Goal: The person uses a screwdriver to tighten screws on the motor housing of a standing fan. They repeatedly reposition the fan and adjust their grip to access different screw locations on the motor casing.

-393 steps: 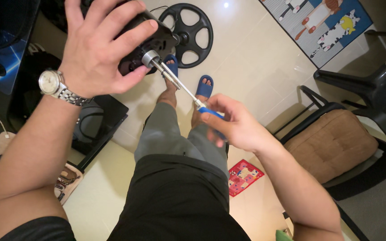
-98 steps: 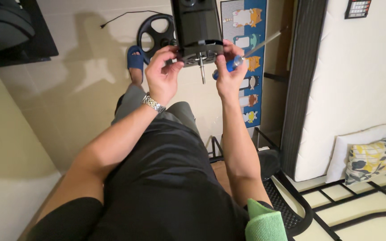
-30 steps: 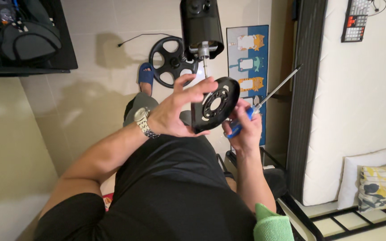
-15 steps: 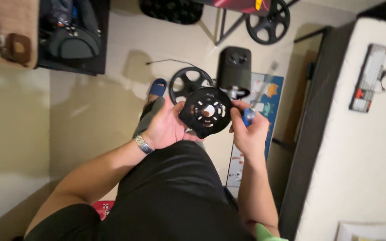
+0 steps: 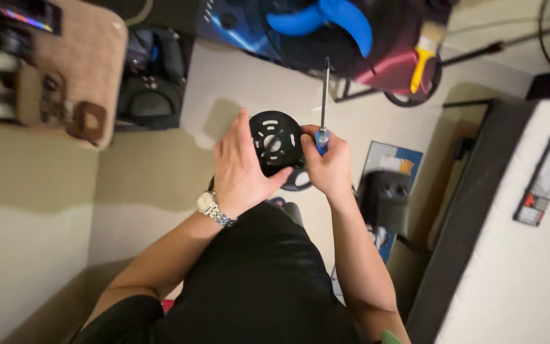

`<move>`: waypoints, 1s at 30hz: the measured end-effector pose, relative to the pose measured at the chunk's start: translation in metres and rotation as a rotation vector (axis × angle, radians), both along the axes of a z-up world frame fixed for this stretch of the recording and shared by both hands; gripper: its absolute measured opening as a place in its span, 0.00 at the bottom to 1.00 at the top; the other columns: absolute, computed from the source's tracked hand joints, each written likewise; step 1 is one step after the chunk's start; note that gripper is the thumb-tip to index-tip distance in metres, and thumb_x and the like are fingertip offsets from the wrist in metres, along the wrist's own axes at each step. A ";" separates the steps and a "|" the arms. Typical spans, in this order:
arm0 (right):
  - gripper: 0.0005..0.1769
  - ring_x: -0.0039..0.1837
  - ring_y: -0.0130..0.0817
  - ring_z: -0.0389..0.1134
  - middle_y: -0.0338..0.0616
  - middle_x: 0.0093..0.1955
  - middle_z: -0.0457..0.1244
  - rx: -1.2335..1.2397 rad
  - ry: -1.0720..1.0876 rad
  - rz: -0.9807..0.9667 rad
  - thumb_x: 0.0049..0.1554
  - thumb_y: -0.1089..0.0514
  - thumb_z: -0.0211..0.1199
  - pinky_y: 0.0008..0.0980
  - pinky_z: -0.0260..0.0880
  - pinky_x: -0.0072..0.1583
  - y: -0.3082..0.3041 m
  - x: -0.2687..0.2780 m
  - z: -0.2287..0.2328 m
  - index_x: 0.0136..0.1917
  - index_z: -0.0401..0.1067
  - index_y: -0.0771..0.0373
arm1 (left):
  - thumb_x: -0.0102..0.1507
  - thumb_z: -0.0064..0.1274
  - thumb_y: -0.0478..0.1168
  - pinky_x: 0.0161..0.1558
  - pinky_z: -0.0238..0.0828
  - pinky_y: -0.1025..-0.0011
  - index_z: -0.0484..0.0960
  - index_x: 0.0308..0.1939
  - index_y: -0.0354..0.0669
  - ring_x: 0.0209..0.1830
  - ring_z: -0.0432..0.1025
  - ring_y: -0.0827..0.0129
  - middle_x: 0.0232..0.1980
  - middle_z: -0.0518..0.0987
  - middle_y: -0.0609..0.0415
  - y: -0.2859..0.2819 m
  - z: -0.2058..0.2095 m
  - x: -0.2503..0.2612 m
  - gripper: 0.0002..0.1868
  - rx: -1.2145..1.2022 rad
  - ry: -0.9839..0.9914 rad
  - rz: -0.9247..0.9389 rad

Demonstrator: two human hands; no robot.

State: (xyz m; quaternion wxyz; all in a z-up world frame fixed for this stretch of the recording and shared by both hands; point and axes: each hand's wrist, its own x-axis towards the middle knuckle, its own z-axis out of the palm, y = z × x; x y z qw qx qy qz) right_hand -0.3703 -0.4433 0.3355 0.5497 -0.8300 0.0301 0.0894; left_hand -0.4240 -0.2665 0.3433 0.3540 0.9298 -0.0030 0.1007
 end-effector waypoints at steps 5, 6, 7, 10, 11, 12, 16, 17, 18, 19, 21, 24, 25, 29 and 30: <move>0.10 0.31 0.19 0.62 0.33 0.31 0.63 0.054 0.062 0.008 0.61 0.61 0.62 0.25 0.63 0.35 0.060 0.077 -0.009 0.53 0.78 0.68 | 0.45 0.77 0.51 0.66 0.58 0.47 0.47 0.76 0.29 0.70 0.62 0.38 0.73 0.62 0.30 0.051 -0.004 0.072 0.69 -0.024 0.044 0.036; 0.10 0.31 0.19 0.62 0.34 0.31 0.63 0.045 0.036 0.042 0.61 0.61 0.62 0.25 0.62 0.35 0.068 0.091 -0.011 0.53 0.78 0.68 | 0.45 0.77 0.51 0.66 0.58 0.47 0.47 0.76 0.30 0.70 0.62 0.38 0.73 0.62 0.31 0.059 -0.007 0.085 0.68 -0.018 0.050 0.048; 0.10 0.31 0.19 0.62 0.34 0.31 0.64 0.036 0.010 0.076 0.61 0.61 0.62 0.25 0.62 0.35 0.076 0.104 -0.013 0.53 0.78 0.68 | 0.45 0.77 0.50 0.67 0.58 0.47 0.47 0.76 0.30 0.71 0.61 0.38 0.73 0.61 0.31 0.066 -0.010 0.099 0.68 -0.011 0.056 0.060; 0.09 0.32 0.20 0.62 0.35 0.32 0.65 0.027 -0.018 0.108 0.61 0.62 0.62 0.26 0.63 0.37 0.097 0.137 -0.023 0.53 0.77 0.68 | 0.44 0.77 0.51 0.67 0.59 0.47 0.47 0.76 0.31 0.72 0.59 0.36 0.73 0.60 0.29 0.082 -0.018 0.130 0.68 0.008 0.052 0.068; 0.09 0.32 0.20 0.62 0.35 0.31 0.64 0.018 0.018 0.104 0.61 0.61 0.62 0.26 0.62 0.36 0.101 0.145 -0.027 0.53 0.77 0.68 | 0.43 0.77 0.51 0.67 0.59 0.47 0.48 0.76 0.31 0.72 0.59 0.35 0.73 0.59 0.28 0.086 -0.021 0.138 0.69 0.014 0.046 0.066; 0.09 0.31 0.20 0.62 0.36 0.30 0.63 0.010 0.051 0.100 0.61 0.61 0.62 0.26 0.61 0.36 0.104 0.153 -0.030 0.53 0.77 0.67 | 0.44 0.77 0.51 0.67 0.59 0.47 0.48 0.76 0.31 0.72 0.59 0.36 0.73 0.60 0.28 0.089 -0.023 0.146 0.68 0.006 0.058 0.067; 0.09 0.34 0.22 0.62 0.39 0.33 0.66 -0.003 0.047 0.101 0.61 0.62 0.62 0.28 0.64 0.38 0.112 0.174 -0.045 0.52 0.78 0.68 | 0.44 0.77 0.49 0.68 0.59 0.47 0.50 0.76 0.33 0.73 0.58 0.35 0.73 0.60 0.29 0.095 -0.034 0.168 0.66 0.000 0.107 0.068; 0.09 0.36 0.23 0.64 0.40 0.34 0.66 -0.019 0.034 0.107 0.60 0.62 0.62 0.28 0.66 0.40 0.114 0.176 -0.049 0.52 0.78 0.68 | 0.44 0.77 0.49 0.68 0.59 0.46 0.51 0.76 0.34 0.73 0.57 0.35 0.73 0.60 0.29 0.095 -0.037 0.173 0.66 0.006 0.117 0.065; 0.09 0.37 0.24 0.66 0.41 0.34 0.67 -0.036 0.016 0.110 0.60 0.62 0.63 0.29 0.67 0.42 0.115 0.179 -0.053 0.51 0.78 0.68 | 0.43 0.77 0.49 0.69 0.60 0.47 0.51 0.76 0.34 0.73 0.57 0.34 0.73 0.59 0.29 0.096 -0.039 0.178 0.66 -0.007 0.118 0.055; 0.08 0.38 0.25 0.67 0.42 0.35 0.68 -0.053 -0.001 0.114 0.60 0.62 0.63 0.30 0.69 0.43 0.116 0.183 -0.056 0.51 0.78 0.68 | 0.43 0.77 0.49 0.69 0.60 0.47 0.52 0.76 0.35 0.72 0.58 0.34 0.73 0.59 0.29 0.097 -0.040 0.182 0.66 -0.021 0.120 0.045; 0.09 0.40 0.27 0.69 0.43 0.37 0.69 -0.034 0.005 0.113 0.59 0.62 0.63 0.30 0.71 0.45 0.115 0.187 -0.062 0.51 0.78 0.68 | 0.43 0.77 0.48 0.69 0.61 0.48 0.52 0.76 0.36 0.72 0.58 0.34 0.72 0.59 0.29 0.098 -0.043 0.186 0.65 -0.037 0.144 0.016; 0.09 0.42 0.27 0.72 0.45 0.39 0.70 -0.028 0.004 0.112 0.59 0.62 0.63 0.31 0.72 0.48 0.114 0.195 -0.070 0.52 0.77 0.68 | 0.43 0.76 0.47 0.67 0.63 0.49 0.52 0.77 0.37 0.70 0.60 0.34 0.71 0.61 0.30 0.097 -0.052 0.198 0.65 -0.050 0.205 0.002; 0.10 0.42 0.28 0.72 0.45 0.39 0.70 -0.028 0.005 0.110 0.59 0.62 0.63 0.32 0.72 0.48 0.114 0.197 -0.073 0.52 0.77 0.68 | 0.43 0.76 0.47 0.65 0.64 0.50 0.53 0.76 0.36 0.69 0.60 0.34 0.70 0.61 0.31 0.097 -0.056 0.202 0.64 -0.058 0.239 0.000; 0.10 0.38 0.25 0.69 0.43 0.37 0.69 0.020 0.107 -0.001 0.60 0.60 0.63 0.29 0.70 0.43 0.105 0.199 -0.096 0.53 0.77 0.67 | 0.43 0.77 0.48 0.64 0.65 0.49 0.55 0.75 0.37 0.68 0.61 0.34 0.69 0.62 0.31 0.092 -0.074 0.210 0.63 -0.049 0.219 0.006; 0.10 0.36 0.25 0.67 0.42 0.36 0.69 0.057 0.191 -0.088 0.60 0.59 0.63 0.28 0.68 0.39 0.102 0.197 -0.107 0.53 0.77 0.66 | 0.43 0.77 0.49 0.64 0.65 0.49 0.55 0.75 0.37 0.68 0.61 0.35 0.69 0.62 0.31 0.092 -0.082 0.213 0.63 -0.056 0.233 -0.007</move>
